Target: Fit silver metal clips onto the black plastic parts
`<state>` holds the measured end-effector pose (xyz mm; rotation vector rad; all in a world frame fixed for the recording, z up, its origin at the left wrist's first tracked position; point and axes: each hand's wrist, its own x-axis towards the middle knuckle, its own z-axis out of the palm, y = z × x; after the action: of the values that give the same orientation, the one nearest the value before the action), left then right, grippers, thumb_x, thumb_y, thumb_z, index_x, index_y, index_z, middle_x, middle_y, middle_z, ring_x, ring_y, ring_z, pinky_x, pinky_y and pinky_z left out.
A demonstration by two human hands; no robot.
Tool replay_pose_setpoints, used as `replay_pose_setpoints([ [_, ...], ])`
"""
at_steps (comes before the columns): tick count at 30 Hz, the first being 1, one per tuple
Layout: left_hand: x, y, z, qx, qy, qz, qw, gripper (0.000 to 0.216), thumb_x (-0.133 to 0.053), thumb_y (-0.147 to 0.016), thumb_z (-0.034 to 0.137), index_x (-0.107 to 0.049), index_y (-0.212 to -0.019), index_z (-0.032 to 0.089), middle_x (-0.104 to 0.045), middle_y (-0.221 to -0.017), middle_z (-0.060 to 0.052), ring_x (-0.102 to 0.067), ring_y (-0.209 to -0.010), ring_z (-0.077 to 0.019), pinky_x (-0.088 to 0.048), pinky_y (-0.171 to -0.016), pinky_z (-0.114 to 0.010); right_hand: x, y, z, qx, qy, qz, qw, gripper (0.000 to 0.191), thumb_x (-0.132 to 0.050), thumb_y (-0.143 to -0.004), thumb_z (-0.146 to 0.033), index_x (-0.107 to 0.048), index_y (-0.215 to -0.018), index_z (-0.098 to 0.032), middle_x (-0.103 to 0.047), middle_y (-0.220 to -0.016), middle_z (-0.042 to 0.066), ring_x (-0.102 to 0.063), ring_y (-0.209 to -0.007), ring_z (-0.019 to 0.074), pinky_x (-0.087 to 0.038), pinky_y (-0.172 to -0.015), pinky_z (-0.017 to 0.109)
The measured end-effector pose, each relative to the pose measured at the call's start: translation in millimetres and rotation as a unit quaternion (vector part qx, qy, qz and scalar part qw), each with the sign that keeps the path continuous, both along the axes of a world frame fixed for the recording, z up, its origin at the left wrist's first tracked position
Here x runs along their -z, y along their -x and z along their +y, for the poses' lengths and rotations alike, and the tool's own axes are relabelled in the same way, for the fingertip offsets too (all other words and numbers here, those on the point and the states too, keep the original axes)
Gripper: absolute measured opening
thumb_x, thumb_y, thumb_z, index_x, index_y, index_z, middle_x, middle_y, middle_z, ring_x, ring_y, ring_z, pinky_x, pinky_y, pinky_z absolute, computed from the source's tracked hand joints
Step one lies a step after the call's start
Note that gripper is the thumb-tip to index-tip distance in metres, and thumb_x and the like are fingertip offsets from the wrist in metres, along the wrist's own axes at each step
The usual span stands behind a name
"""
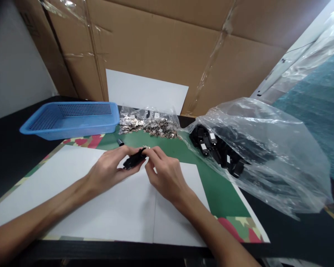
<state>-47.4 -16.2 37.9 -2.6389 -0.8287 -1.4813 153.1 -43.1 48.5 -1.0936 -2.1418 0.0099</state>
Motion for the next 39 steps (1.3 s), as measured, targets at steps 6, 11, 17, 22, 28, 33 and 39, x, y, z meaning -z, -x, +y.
replay_pose_setpoints([
  [6, 0.2, -1, 0, 0.003, 0.017, -0.006, 1.0, 0.024, -0.07, -0.094, 0.021, -0.057, -0.113, 0.02, -0.076, -0.096, -0.004, -0.076, -0.084, -0.018, -0.062, -0.074, -0.028, -0.5, -2, 1, -0.014, 0.034, 0.049, 0.998, 0.034, -0.047, -0.092, -0.004, -0.065, -0.114, -0.022, -0.068, -0.096, 0.003, -0.062, -0.073, 0.0149, -0.048, -0.066, 0.025],
  [11, 5.2, 0, 4, 0.008, 0.08, -0.01, 0.997, 0.022, -0.07, -0.095, 0.024, -0.057, -0.112, 0.021, -0.075, -0.1, -0.003, -0.074, -0.085, -0.0172, -0.061, -0.073, -0.028, -1.1, -4, 3, -0.013, 0.047, 0.055, 0.997, 0.033, -0.046, -0.092, -0.006, -0.067, -0.111, -0.022, -0.069, -0.101, 0.005, -0.063, -0.076, 0.0151, -0.049, -0.065, 0.026],
  [17, 1.6, 1, 4, -0.023, 0.086, -0.009, 0.996, 0.02, -0.069, -0.096, 0.028, -0.058, -0.11, 0.019, -0.075, -0.097, -0.006, -0.074, -0.082, -0.0198, -0.06, -0.068, -0.031, -0.1, -6, 5, 0.009, 0.097, 0.15, 0.984, 0.027, -0.052, -0.1, -0.02, -0.062, -0.125, -0.02, -0.073, -0.09, 0.002, -0.065, -0.06, 0.0123, -0.05, -0.057, 0.024],
  [22, -0.3, 1, 3, -0.035, 0.129, -0.056, 0.989, 0.022, -0.074, -0.092, 0.032, -0.06, -0.103, 0.02, -0.077, -0.098, -0.004, -0.076, -0.084, -0.0199, -0.063, -0.07, -0.03, -4.9, -2, 3, 0.0, 0.157, 0.223, 0.962, 0.018, -0.056, -0.103, -0.033, -0.067, -0.106, -0.019, -0.071, -0.075, 0.001, -0.069, -0.057, 0.0139, -0.048, -0.048, 0.022],
  [28, 1.4, -3, 2, -0.045, 0.133, -0.093, 0.986, 0.022, -0.078, -0.088, 0.03, -0.062, -0.1, 0.021, -0.075, -0.091, -0.001, -0.075, -0.084, -0.0186, -0.064, -0.07, -0.029, -3.5, 1, 4, -0.018, 0.206, 0.262, 0.943, 0.025, -0.055, -0.104, -0.04, -0.069, -0.104, -0.019, -0.074, -0.088, 0.003, -0.07, -0.058, 0.0137, -0.053, -0.051, 0.023],
  [33, 0.6, -4, 0, -0.048, 0.123, -0.081, 0.988, 0.023, -0.079, -0.087, 0.028, -0.06, -0.099, 0.021, -0.074, -0.09, -0.001, -0.075, -0.082, -0.0177, -0.063, -0.066, -0.027, -4.5, 1, 4, -0.022, 0.212, 0.265, 0.94, 0.023, -0.056, -0.103, -0.037, -0.069, -0.101, -0.019, -0.072, -0.081, 0.002, -0.07, -0.058, 0.0137, -0.052, -0.051, 0.022],
  [39, 2.1, -4, 0, -0.035, 0.112, -0.065, 0.991, 0.026, -0.079, -0.087, 0.027, -0.058, -0.101, 0.02, -0.072, -0.09, -0.001, -0.074, -0.082, -0.0173, -0.063, -0.069, -0.027, -9.5, 0, 3, -0.015, 0.185, 0.219, 0.958, 0.02, -0.055, -0.103, -0.032, -0.069, -0.099, -0.019, -0.07, -0.076, 0.0, -0.067, -0.059, 0.0128, -0.049, -0.052, 0.022],
])
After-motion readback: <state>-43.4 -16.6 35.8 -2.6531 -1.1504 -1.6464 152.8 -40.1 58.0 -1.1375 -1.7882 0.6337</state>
